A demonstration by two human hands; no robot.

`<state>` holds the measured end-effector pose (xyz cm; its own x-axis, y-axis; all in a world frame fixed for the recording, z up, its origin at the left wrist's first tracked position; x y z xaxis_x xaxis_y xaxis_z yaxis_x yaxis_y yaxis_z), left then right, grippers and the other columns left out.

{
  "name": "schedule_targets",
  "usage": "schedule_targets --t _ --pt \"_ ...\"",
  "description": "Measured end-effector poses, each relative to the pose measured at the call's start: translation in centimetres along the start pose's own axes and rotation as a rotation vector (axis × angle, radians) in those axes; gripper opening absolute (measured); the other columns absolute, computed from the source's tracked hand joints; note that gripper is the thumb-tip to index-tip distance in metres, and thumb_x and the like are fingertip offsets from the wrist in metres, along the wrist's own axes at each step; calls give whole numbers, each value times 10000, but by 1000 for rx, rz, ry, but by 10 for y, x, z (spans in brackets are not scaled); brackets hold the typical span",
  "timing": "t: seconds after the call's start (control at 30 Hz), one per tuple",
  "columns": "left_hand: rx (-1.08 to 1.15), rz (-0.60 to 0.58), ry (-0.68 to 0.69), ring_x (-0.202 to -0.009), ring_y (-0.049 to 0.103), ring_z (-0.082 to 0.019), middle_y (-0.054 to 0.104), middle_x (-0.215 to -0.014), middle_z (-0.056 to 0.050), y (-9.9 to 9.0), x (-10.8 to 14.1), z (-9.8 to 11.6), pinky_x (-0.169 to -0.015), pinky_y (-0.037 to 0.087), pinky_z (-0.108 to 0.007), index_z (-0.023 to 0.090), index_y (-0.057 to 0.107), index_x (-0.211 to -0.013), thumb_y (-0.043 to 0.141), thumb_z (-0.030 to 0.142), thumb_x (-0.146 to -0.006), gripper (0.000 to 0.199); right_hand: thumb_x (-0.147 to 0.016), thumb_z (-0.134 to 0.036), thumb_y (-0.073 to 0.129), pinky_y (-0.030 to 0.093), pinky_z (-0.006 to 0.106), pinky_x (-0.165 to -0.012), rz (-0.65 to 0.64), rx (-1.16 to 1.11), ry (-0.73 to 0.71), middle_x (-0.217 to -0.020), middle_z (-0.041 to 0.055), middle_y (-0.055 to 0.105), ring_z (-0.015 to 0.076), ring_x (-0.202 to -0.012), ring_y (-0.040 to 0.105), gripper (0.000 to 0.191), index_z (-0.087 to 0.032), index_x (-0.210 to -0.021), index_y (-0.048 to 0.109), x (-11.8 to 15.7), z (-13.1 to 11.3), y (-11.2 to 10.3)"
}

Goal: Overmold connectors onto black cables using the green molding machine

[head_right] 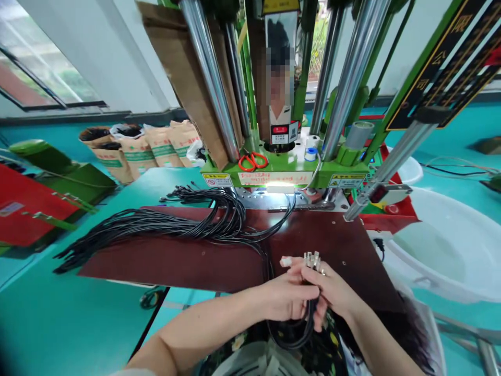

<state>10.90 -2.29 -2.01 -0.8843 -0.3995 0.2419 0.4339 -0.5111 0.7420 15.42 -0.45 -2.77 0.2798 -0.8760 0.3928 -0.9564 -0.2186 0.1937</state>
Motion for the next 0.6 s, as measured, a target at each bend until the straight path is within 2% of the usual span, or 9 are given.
schedule_targets --t 0.07,0.1,0.17,0.23,0.3,0.4,0.53,0.6 --pt "62 115 75 -376 451 -92 483 -481 33 -6 -2 -8 -404 399 -245 146 500 -716 728 526 -533 479 -794 -394 567 515 393 -804 -8 -50 -12 -1036 101 653 243 -861 643 328 -243 -1078 633 -3 -3 -5" --pt "80 140 91 -351 410 -77 453 -460 52 -6 -3 -11 -384 371 -228 156 488 -737 706 520 -575 454 -802 -398 556 476 377 -874 -21 -93 -66 -1108 86 624 234 -977 602 357 -262 -1128 601 -6 -11 -9" --pt "92 151 87 -338 371 -65 419 -441 66 -4 -5 -12 -372 336 -208 161 489 -769 650 518 -648 410 -816 -424 526 384 370 -978 -33 -138 -233 -1223 49 555 213 -1132 499 393 -293 -1186 553 -10 -37 -22" --pt "73 141 57 -345 372 -65 406 -434 63 -1 -9 -11 -375 327 -205 149 506 -758 620 506 -683 382 -835 -429 492 300 389 -1036 -48 -30 -342 -1269 25 516 206 -1192 437 381 -297 -1188 551 -12 -61 -30" --pt "33 132 21 -360 403 -78 428 -443 45 1 -15 -10 -385 341 -218 132 524 -740 611 485 -695 366 -861 -401 453 254 406 -1055 -134 232 -306 -1249 21 534 211 -1198 428 345 -277 -1156 585 -13 -72 -26" --pt "-19 189 30 -375 444 -98 476 -465 9 1 -24 -5 -400 362 -244 100 548 -705 601 463 -703 367 -896 -401 376 256 408 -1050 -327 553 -192 -1224 19 553 209 -1179 448 371 -260 -1176 576 -9 -74 -14" --pt "-10 266 38 -396 472 -105 499 -493 1 2 -33 -4 -443 409 -274 90 559 -719 587 456 -719 366 -871 -461 418 260 408 -1040 -440 631 -260 -1361 45 407 212 -1243 366 497 -231 -1312 423 -5 -78 -6" --pt "6 263 13 -411 474 -104 498 -501 3 3 -36 -6 -452 418 -278 98 551 -727 579 454 -729 357 -854 -454 460 267 412 -1034 -460 673 -265 -1364 55 402 220 -1242 367 519 -225 -1318 415 -7 -76 -5"
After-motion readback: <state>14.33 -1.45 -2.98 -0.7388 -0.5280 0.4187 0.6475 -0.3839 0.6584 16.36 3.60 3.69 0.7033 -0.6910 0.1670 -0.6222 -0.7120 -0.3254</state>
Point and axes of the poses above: each hand's wrist, its own x-axis away from the middle knuckle, its own y-axis out of the palm, z = x × y, the point moved 7 cm from there along -x, towards the middle knuckle
